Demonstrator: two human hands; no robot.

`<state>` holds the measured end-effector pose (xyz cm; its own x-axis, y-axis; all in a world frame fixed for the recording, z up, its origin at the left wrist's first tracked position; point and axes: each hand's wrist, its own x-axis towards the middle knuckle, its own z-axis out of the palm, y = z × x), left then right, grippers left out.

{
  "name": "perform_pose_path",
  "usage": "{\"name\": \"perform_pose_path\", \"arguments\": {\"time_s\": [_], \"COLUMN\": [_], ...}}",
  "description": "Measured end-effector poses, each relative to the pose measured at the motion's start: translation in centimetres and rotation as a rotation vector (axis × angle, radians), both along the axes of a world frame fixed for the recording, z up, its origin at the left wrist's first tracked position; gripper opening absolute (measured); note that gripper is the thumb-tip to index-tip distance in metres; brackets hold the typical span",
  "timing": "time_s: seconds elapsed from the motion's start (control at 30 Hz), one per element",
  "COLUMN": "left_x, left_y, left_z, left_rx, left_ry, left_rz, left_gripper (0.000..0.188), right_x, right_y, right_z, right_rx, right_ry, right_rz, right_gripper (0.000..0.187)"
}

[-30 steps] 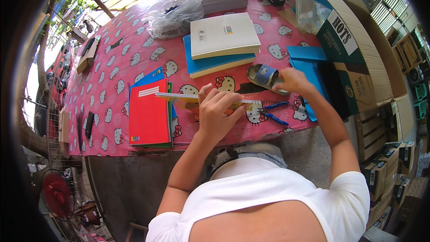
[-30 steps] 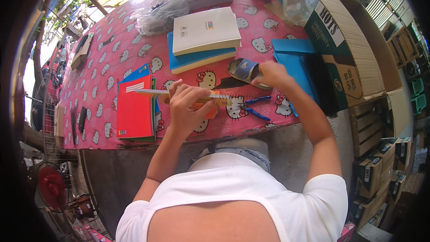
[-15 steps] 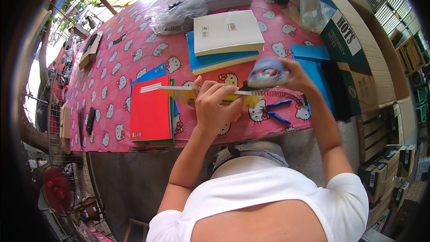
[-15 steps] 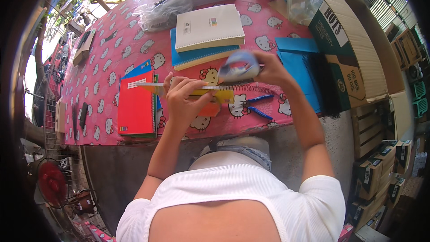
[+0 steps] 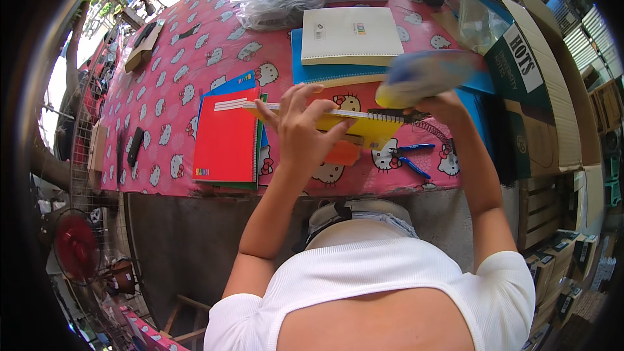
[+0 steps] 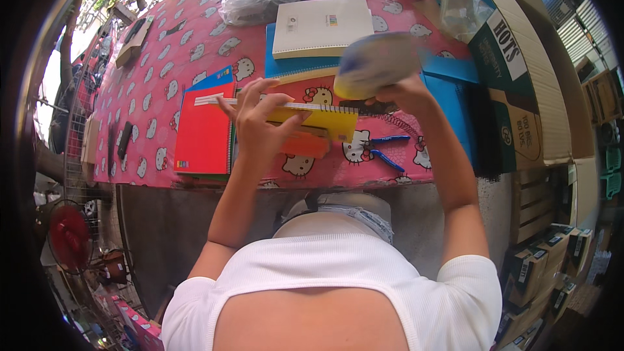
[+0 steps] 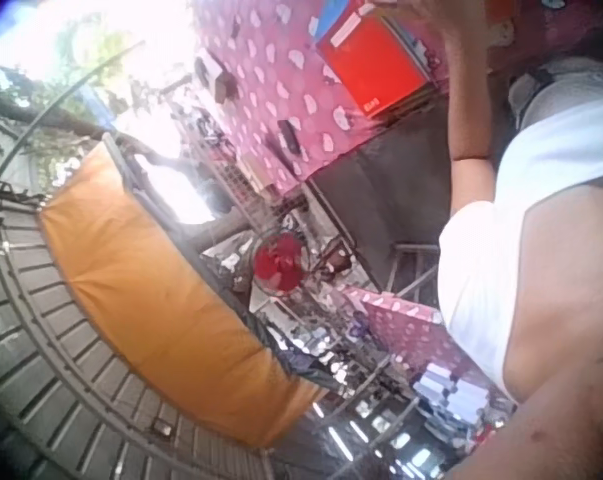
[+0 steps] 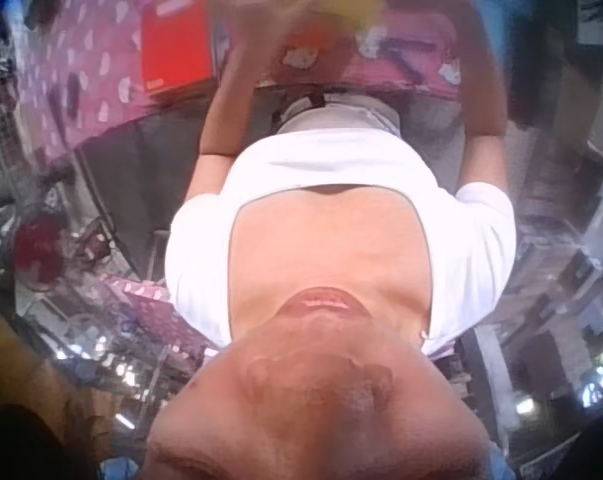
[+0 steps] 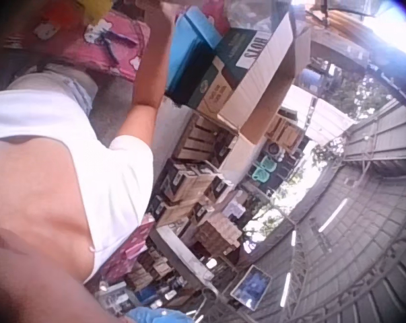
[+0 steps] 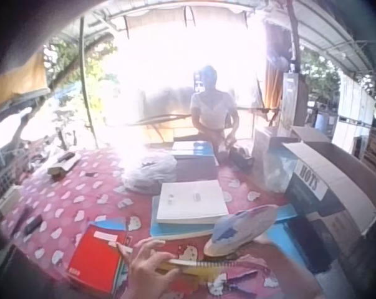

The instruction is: The person uses scissors and their hands to remove the metal spiral wire bindings from several notebooks, then stacks the separated covers and paper on the table.

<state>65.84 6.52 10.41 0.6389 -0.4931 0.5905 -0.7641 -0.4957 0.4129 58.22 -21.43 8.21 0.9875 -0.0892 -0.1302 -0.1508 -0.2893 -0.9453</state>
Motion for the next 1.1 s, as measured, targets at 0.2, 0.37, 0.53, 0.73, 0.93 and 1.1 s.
{"name": "perform_pose_path", "arguments": {"time_s": [0.2, 0.37, 0.53, 0.73, 0.93, 1.1], "left_x": [0.7, 1.1, 1.7, 2.8, 3.8, 4.2], "left_y": [0.3, 0.9, 1.6, 2.3, 2.8, 4.0], "left_z": [-0.4, -0.1, -0.4, -0.8, -0.6, -0.7], "left_rx": [-0.005, 0.010, -0.005, -0.025, -0.114, -0.179], "left_ry": [0.035, 0.064, 0.083, 0.061, 0.180, 0.060], "left_rz": [0.027, 0.095, 0.146, 0.137, 0.028, 0.067], "left_gripper": [0.030, 0.033, 0.035, 0.038, 0.039, 0.043], "right_x": [1.2, 1.2, 2.1, 4.1, 6.6, 7.9], "right_y": [0.2, 3.9, 2.9, 4.5, 5.9, 7.2], "right_z": [0.5, 2.7, 1.0, 0.2, 1.9, 2.2], "right_rx": [-0.101, -0.258, 0.346, -0.006, 0.511, 0.441], "right_ry": [-0.199, -0.195, -0.279, -0.300, -0.291, -0.219], "right_rz": [0.088, 0.163, 0.186, 0.187, 0.150, 0.242], "right_gripper": [0.058, 0.049, 0.055, 0.054, 0.053, 0.055]}}
